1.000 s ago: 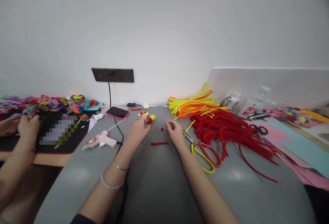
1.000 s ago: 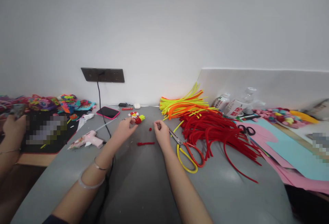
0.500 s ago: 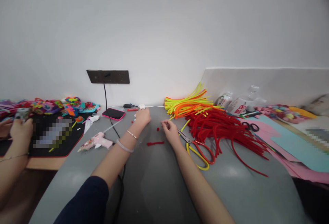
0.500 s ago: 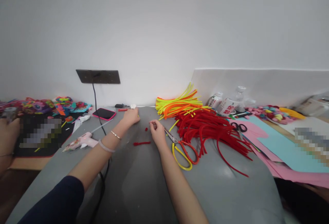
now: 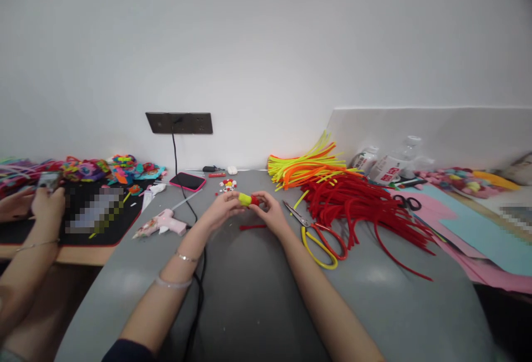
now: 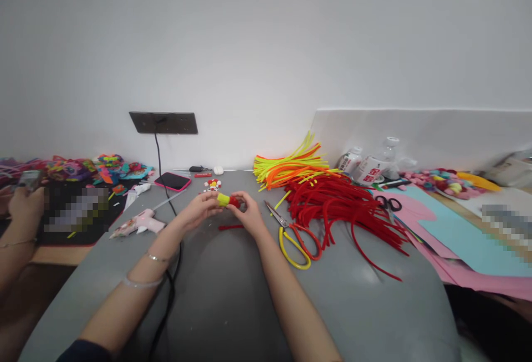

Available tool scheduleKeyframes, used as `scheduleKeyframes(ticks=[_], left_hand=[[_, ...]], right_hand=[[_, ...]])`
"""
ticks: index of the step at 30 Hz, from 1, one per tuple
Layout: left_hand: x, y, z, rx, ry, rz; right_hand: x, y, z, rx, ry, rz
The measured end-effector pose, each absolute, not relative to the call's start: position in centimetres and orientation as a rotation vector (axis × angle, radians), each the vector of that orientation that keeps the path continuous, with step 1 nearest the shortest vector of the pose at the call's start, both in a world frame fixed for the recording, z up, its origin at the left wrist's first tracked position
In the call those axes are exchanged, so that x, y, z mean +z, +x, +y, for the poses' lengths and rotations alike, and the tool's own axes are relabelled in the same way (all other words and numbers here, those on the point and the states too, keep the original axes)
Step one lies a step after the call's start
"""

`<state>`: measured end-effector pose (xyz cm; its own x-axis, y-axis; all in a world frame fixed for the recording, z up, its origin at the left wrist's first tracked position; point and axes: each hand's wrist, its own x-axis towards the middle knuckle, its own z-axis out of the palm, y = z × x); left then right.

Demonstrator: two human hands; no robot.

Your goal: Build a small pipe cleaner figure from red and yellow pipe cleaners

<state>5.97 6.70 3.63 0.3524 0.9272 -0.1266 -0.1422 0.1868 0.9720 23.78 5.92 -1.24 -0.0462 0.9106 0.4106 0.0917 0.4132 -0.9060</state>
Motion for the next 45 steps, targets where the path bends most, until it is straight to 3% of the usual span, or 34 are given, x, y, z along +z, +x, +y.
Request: scheduleKeyframes(ticks=[4, 14, 33, 36, 39, 41, 45], left_hand=[[2.2, 5.2, 4.6, 0.916, 0.984, 0.820], [0.5, 5.0, 4.0, 0.790, 1.024, 0.819], [1.1, 5.0, 3.5, 0.725, 1.247, 0.837], [2.0, 4.2, 2.7, 0.736, 1.284, 0.891], [3.2, 1.8, 0.6, 0.836, 1.194, 0.909], [4.1, -0.3, -1.1, 0.929, 1.112, 0.967], [5.2, -3.9, -4.4, 1.158, 0.944, 1.101]], right_hand=[[-1.5, 23.6, 5.7, 1.089, -0.799, -1.364], [-1.1, 24.0, 4.9, 1.319, -0.673, -1.321], [-0.5, 23.7, 4.7, 1.340, -0.752, -1.355], [-0.9, 24.0, 4.9, 1.229, -0.766, -1.432], [-0.7, 23.0, 5.5, 0.894, -0.958, -1.506], [0.1, 20.5, 5.9, 0.643, -1.090, -1.615], [2.2, 11.7, 5.5, 0.507, -1.065, -2.076]])
